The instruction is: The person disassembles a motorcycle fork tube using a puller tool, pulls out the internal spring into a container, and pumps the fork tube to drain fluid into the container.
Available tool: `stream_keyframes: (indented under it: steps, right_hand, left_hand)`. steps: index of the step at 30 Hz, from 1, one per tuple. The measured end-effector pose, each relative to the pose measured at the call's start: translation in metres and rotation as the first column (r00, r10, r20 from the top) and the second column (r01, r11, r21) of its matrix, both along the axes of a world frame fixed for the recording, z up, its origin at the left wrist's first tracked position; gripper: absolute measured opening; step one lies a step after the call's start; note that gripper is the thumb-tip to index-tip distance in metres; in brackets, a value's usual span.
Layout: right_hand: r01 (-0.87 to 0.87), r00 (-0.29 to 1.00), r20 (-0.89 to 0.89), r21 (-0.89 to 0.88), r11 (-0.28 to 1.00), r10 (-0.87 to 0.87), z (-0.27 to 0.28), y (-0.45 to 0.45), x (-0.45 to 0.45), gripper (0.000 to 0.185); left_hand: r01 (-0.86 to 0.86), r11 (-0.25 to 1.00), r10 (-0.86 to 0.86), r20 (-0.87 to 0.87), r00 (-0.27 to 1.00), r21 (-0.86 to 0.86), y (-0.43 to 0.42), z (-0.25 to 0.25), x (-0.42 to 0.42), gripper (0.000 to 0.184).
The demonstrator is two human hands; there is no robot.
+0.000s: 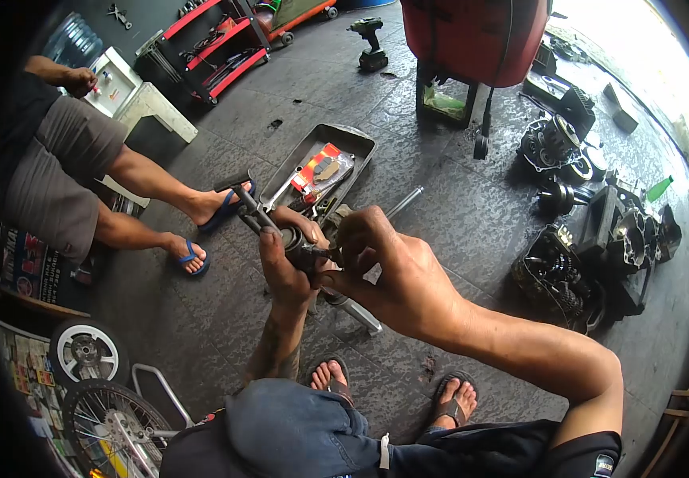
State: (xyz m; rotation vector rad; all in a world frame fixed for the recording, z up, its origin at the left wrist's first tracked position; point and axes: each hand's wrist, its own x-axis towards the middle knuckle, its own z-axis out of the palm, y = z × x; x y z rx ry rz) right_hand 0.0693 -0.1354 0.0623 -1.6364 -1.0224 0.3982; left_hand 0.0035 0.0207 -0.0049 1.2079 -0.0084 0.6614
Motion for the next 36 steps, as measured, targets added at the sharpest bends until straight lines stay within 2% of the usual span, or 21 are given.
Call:
stream_keyframes:
  steps: [1,3,4,6,8,9,10,12,14,15,18,20,22,24,25,28,30,31,32,35,36]
  right_hand:
    - [0.002,1.0,-0.002,0.004,1.0,-0.002,-0.003,-0.001,0.003,0.02]
    - [-0.054,0.967,0.252,0.078,0.995,0.033,-0.012,-0.003,0.013,0.019]
    - [-0.052,0.968,0.25,0.082,0.995,0.03,-0.016,-0.004,0.017,0.019]
    - [-0.114,0.85,0.524,0.282,0.953,-0.053,-0.021,-0.007,0.025,0.021]
    - [-0.088,0.796,0.593,0.312,0.946,-0.121,-0.017,-0.009,0.027,0.018]
    - [-0.008,0.953,0.298,0.217,0.976,-0.058,-0.012,-0.009,0.022,0.019]
    - [0.032,0.999,-0.036,0.098,0.995,-0.029,-0.01,-0.01,0.019,0.022]
    - [-0.128,0.992,-0.024,-0.079,0.989,0.127,0.002,-0.015,0.016,0.025]
    - [-0.108,0.896,0.435,0.021,0.994,0.088,-0.019,-0.014,0.02,0.028]
    - [-0.107,0.898,0.432,0.021,0.994,0.087,-0.024,-0.012,0.024,0.028]
    - [-0.088,0.788,0.598,0.345,0.934,-0.147,-0.022,-0.007,0.027,0.034]
    - [0.016,0.999,0.037,0.065,0.998,-0.019,-0.005,-0.012,0.015,0.035]
    - [-0.038,0.997,-0.072,-0.211,0.977,0.023,0.009,-0.012,0.009,0.035]
    - [-0.126,0.915,0.388,0.027,0.992,0.106,-0.007,-0.012,0.013,0.036]
    - [-0.127,0.917,0.385,0.026,0.992,0.107,-0.014,-0.012,0.013,0.036]
    - [-0.158,0.801,0.599,0.249,0.955,-0.023,-0.018,-0.01,0.012,0.033]
    - [0.059,0.993,0.085,0.263,0.963,-0.084,-0.012,-0.011,0.003,0.027]
    - [0.027,0.968,-0.248,0.012,1.0,-0.023,-0.006,-0.012,0.006,0.03]
    - [-0.027,0.972,-0.234,-0.144,0.989,-0.008,-0.007,-0.011,0.01,0.034]
    - [-0.157,0.953,-0.286,-0.187,0.97,0.099,0.002,-0.012,0.008,0.026]
    - [-0.066,0.998,-0.014,-0.016,0.998,0.065,-0.005,-0.01,0.006,0.021]
  left_hand:
    - [0.048,0.997,-0.044,0.062,0.997,-0.055,-0.001,-0.002,0.0,0.055]
    - [0.058,0.998,-0.057,0.022,0.998,-0.03,-0.003,-0.001,-0.002,0.06]
    - [0.06,0.998,-0.06,-0.013,0.998,-0.006,-0.003,0.0,-0.003,0.064]
    - [0.07,0.997,-0.071,-0.003,0.998,-0.018,-0.006,-0.001,-0.002,0.066]
    - [0.086,0.996,-0.086,0.004,0.996,-0.033,-0.009,-0.002,-0.001,0.067]
    - [0.076,0.997,-0.076,0.0,0.997,-0.018,-0.008,-0.002,-0.001,0.067]
    - [0.065,0.998,-0.065,-0.003,0.998,-0.005,-0.008,-0.002,-0.001,0.068]
    - [0.026,0.997,-0.024,-0.026,0.999,0.077,-0.011,0.004,0.001,0.069]
    - [-0.008,0.987,0.016,-0.047,0.999,0.16,-0.012,0.004,0.001,0.07]
    - [0.008,0.988,0.0,-0.051,0.999,0.154,-0.012,0.001,-0.001,0.072]
    - [0.008,0.992,0.0,-0.064,0.998,0.127,-0.014,0.001,-0.004,0.075]
    - [0.002,0.994,0.005,-0.065,0.998,0.108,-0.013,-0.001,0.0,0.077]
    - [-0.104,0.971,0.106,0.001,0.994,0.215,-0.011,-0.006,0.004,0.078]
    - [-0.088,0.982,0.09,0.0,0.996,0.167,-0.014,-0.002,-0.001,0.079]
    - [-0.037,0.996,0.039,-0.02,0.999,0.083,-0.017,0.001,-0.004,0.08]
    - [-0.059,0.993,0.06,-0.01,0.998,0.104,-0.018,0.004,-0.004,0.082]
    - [-0.06,0.994,0.062,-0.014,0.998,0.091,-0.019,0.002,-0.003,0.082]
    - [-0.057,0.992,0.058,-0.004,0.998,0.112,-0.017,0.0,-0.002,0.083]
    - [-0.054,0.99,0.054,0.003,0.999,0.132,-0.016,-0.002,-0.003,0.083]
    - [-0.021,0.99,0.022,-0.001,1.0,0.137,-0.013,-0.003,-0.005,0.083]
    - [-0.023,0.99,0.024,-0.004,1.0,0.136,-0.015,-0.001,-0.006,0.083]
